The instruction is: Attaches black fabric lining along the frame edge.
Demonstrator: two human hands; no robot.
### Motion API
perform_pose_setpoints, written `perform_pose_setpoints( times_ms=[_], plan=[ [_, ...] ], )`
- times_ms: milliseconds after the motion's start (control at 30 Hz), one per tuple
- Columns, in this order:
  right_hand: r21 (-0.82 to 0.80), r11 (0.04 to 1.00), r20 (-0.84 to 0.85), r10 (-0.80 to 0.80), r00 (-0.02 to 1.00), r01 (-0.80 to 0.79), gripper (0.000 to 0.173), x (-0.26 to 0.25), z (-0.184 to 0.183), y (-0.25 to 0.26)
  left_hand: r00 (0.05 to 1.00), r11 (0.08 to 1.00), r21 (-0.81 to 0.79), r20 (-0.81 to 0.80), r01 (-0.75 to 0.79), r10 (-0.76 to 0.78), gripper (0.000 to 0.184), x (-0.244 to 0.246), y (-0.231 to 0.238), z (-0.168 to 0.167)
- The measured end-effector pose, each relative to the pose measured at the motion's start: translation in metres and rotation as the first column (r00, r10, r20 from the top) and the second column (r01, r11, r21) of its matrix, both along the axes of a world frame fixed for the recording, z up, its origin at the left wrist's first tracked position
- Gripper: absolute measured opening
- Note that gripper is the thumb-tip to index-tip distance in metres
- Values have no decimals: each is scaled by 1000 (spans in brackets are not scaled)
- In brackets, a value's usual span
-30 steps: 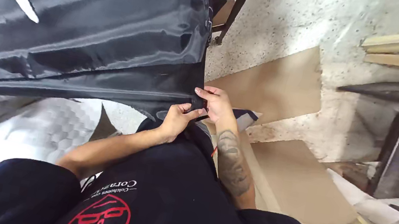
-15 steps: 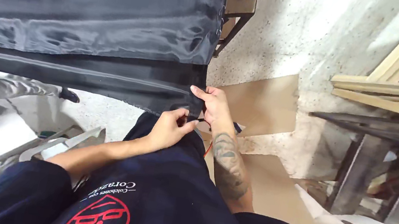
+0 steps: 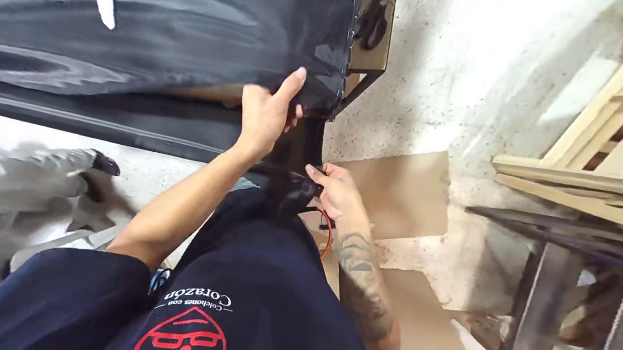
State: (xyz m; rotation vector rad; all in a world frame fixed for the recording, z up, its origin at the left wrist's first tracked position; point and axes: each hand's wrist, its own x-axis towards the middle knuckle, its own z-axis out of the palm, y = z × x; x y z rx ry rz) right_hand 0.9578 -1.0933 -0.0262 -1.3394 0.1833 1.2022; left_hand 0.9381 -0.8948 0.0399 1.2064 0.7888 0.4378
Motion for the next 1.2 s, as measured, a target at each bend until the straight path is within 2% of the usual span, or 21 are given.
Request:
perform_pose_setpoints(
  times_ms=[67, 133, 167, 233, 300, 333, 400, 467, 500, 533, 600, 667, 700, 733, 833, 900, 1000, 1100, 1133, 1167, 1200],
  plan=[
    [-9, 1000, 54, 3, 999, -2, 22, 14, 17, 12, 996, 980, 180, -39, 87, -81, 31, 27, 22, -6],
    [-39, 999, 162, 9, 987, -3, 24, 38, 33, 33, 957, 922, 262, -125, 285, -260, 34, 55, 49, -18],
    [-55, 998, 211, -2, 978, 13, 27, 50, 39, 44, 918, 864, 312, -144, 396, -369, 32, 62, 58, -20],
    [-107, 993, 256, -21, 966, 50, 32, 69, 47, 62, 852, 711, 488, -151, 506, -502, 33, 60, 65, -12],
    [-144, 986, 216, -57, 975, 90, 35, 77, 51, 72, 817, 485, 733, -165, 476, -553, 36, 33, 58, 9],
    [-140, 984, 180, -88, 980, 114, 35, 80, 53, 76, 794, 372, 807, -184, 458, -579, 43, 14, 51, 21],
    [-96, 982, 89, -155, 984, 164, 32, 81, 55, 82, 753, 189, 849, -308, 493, -582, 76, -28, 29, 28],
    [-75, 980, 13, -185, 983, 186, 41, 87, 55, 90, 735, 11, 828, -492, 561, -467, 108, -56, 6, 3],
    [-84, 978, -12, -191, 981, 189, 46, 90, 55, 94, 748, -29, 822, -532, 569, -396, 110, -62, -3, -16],
    [-101, 976, -38, -200, 979, 195, 51, 92, 56, 98, 790, -14, 838, -520, 545, -324, 106, -63, -11, -34],
    [-135, 970, -69, -212, 975, 201, 56, 104, 59, 108, 911, 92, 918, -364, 386, -194, 86, -40, -13, -56],
    [-159, 964, -88, -231, 969, 216, 52, 112, 59, 112, 967, 200, 952, -202, 231, -155, 64, -12, -7, -57],
    [-167, 961, -89, -236, 968, 219, 45, 116, 59, 111, 968, 213, 953, -180, 216, -173, 56, 1, -1, -52],
    [-171, 963, -93, -226, 970, 208, 39, 119, 60, 110, 959, 218, 945, -200, 243, -202, 47, 11, 5, -45],
    [-203, 966, -82, -181, 980, 161, 22, 135, 66, 109, 878, 270, 849, -377, 454, -294, 26, 40, 32, -26],
    [-180, 976, -77, -135, 988, 119, 16, 141, 69, 107, 795, 318, 741, -470, 591, -383, 30, 54, 48, -28],
    [-23, 994, 24, -109, 994, 109, 13, 150, 79, 98, 769, 291, 762, -390, 578, -507, 32, 71, 65, -40],
    [112, 989, 373, -134, 918, 99, 29, 125, 76, 67, 781, 223, 803, -406, 553, -475, 53, 69, 69, -47],
    [92, 993, 459, -107, 882, 73, 28, 106, 61, 56, 796, 214, 828, -377, 519, -473, 52, 71, 70, -50],
    [-1, 1000, 475, -5, 880, 6, 27, 82, 39, 46, 804, 211, 845, -346, 491, -483, 50, 73, 71, -54],
    [-143, 983, 425, 164, 890, -113, 27, 57, 8, 39, 801, 208, 851, -333, 483, -497, 46, 76, 72, -56]
  ],
)
